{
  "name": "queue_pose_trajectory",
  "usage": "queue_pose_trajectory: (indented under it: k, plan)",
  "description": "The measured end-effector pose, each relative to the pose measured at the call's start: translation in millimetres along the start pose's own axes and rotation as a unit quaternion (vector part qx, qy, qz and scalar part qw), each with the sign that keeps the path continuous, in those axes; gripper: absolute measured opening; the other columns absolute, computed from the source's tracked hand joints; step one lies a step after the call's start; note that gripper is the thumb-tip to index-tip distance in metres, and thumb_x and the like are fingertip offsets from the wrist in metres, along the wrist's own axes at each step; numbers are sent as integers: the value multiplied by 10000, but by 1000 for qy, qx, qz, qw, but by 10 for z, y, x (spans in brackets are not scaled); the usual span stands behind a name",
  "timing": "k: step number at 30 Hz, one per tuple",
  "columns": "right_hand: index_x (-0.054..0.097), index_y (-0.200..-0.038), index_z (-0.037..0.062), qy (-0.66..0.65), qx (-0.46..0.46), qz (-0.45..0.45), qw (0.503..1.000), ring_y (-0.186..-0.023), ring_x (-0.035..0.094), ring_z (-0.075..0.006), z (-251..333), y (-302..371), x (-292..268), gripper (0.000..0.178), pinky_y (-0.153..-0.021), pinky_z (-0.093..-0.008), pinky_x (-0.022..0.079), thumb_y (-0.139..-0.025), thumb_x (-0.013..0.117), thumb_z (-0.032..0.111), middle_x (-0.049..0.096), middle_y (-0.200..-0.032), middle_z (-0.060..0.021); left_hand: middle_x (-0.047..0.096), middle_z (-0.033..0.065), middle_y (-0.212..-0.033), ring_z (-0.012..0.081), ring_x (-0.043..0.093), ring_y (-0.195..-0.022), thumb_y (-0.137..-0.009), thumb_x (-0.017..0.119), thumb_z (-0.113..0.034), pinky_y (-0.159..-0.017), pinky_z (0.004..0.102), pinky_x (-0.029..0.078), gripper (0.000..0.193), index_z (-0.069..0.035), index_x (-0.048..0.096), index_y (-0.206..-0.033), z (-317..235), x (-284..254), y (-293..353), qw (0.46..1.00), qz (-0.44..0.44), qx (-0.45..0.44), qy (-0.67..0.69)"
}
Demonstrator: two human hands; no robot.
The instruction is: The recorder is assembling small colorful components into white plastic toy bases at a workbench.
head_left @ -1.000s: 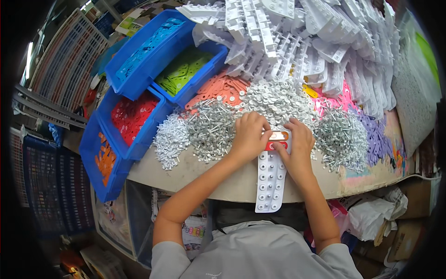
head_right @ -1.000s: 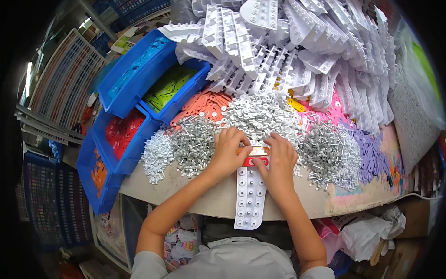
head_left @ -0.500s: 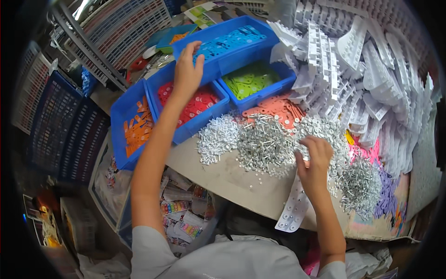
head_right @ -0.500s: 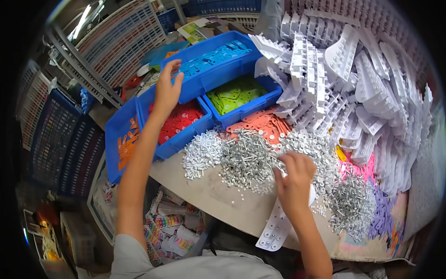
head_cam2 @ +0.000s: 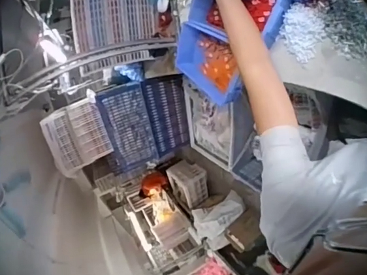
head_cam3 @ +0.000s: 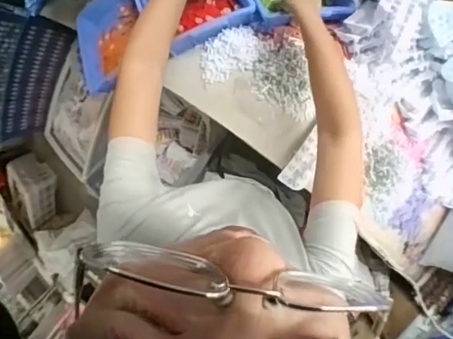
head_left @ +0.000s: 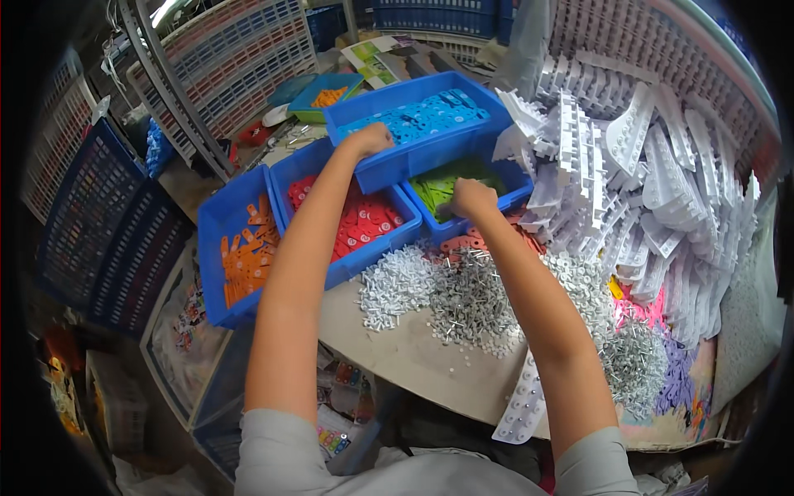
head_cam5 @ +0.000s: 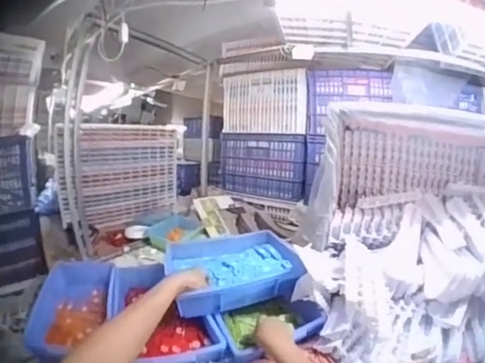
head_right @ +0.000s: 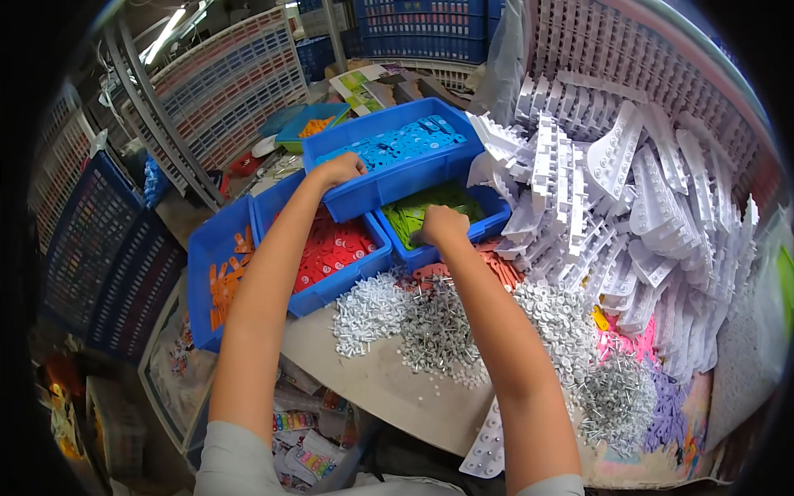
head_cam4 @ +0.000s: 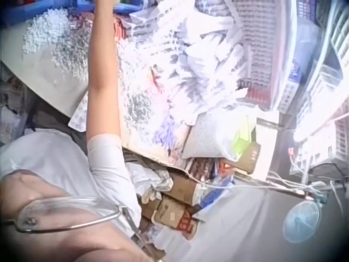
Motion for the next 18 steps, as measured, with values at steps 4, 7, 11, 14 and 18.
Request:
queue_pose_trajectory:
  k: [4,7,11,14,18]
  plan:
    - [744,-1070,47,29,-1,27,999,-1072,704,-320,60,-127,39,600,-897,-428,562,-656,865,464,727,-1154,-160,742,231,-949,308,722,-841,-830,709,-204,-739,424,554,282,51,749,-945,-51,8,-14,999,-23,6,36]
    - [740,-1090,37,35,-50,66,996,-1078,697,-343,238,-207,104,588,-908,-437,559,-650,864,407,719,-1156,-185,732,196,-907,270,718,-786,-824,732,-175,-656,424,563,277,57,706,-974,231,-48,-65,987,-149,-62,-1]
    - [733,-1109,54,0,-31,35,999,-1092,693,-353,33,-225,171,352,-894,-433,563,-779,724,174,712,-1174,-192,699,155,-856,251,719,-743,-834,732,-129,-560,406,561,261,32,636,-1016,-131,-27,57,955,-159,-40,246]
    - [679,-1035,22,-61,-38,-69,995,-1047,707,-353,12,-212,192,230,-848,-438,573,-830,669,127,721,-1096,-220,663,118,-815,242,716,-697,-862,694,-82,-503,365,548,221,16,581,-1025,-159,-62,133,968,-197,-4,158]
    - [503,-953,57,-555,-50,-64,828,-789,690,-221,-46,124,-53,230,-660,-390,552,-932,668,216,674,-860,-127,703,114,-836,200,686,-636,-866,674,-60,-494,336,533,246,27,607,-1086,-186,-103,227,946,-206,31,247]
Point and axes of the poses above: each hand's wrist, its own y-axis away from the middle knuckle, its own x-axis out of the palm, z = x × y, the point moved 1 cm from there along -y, towards the middle knuckle
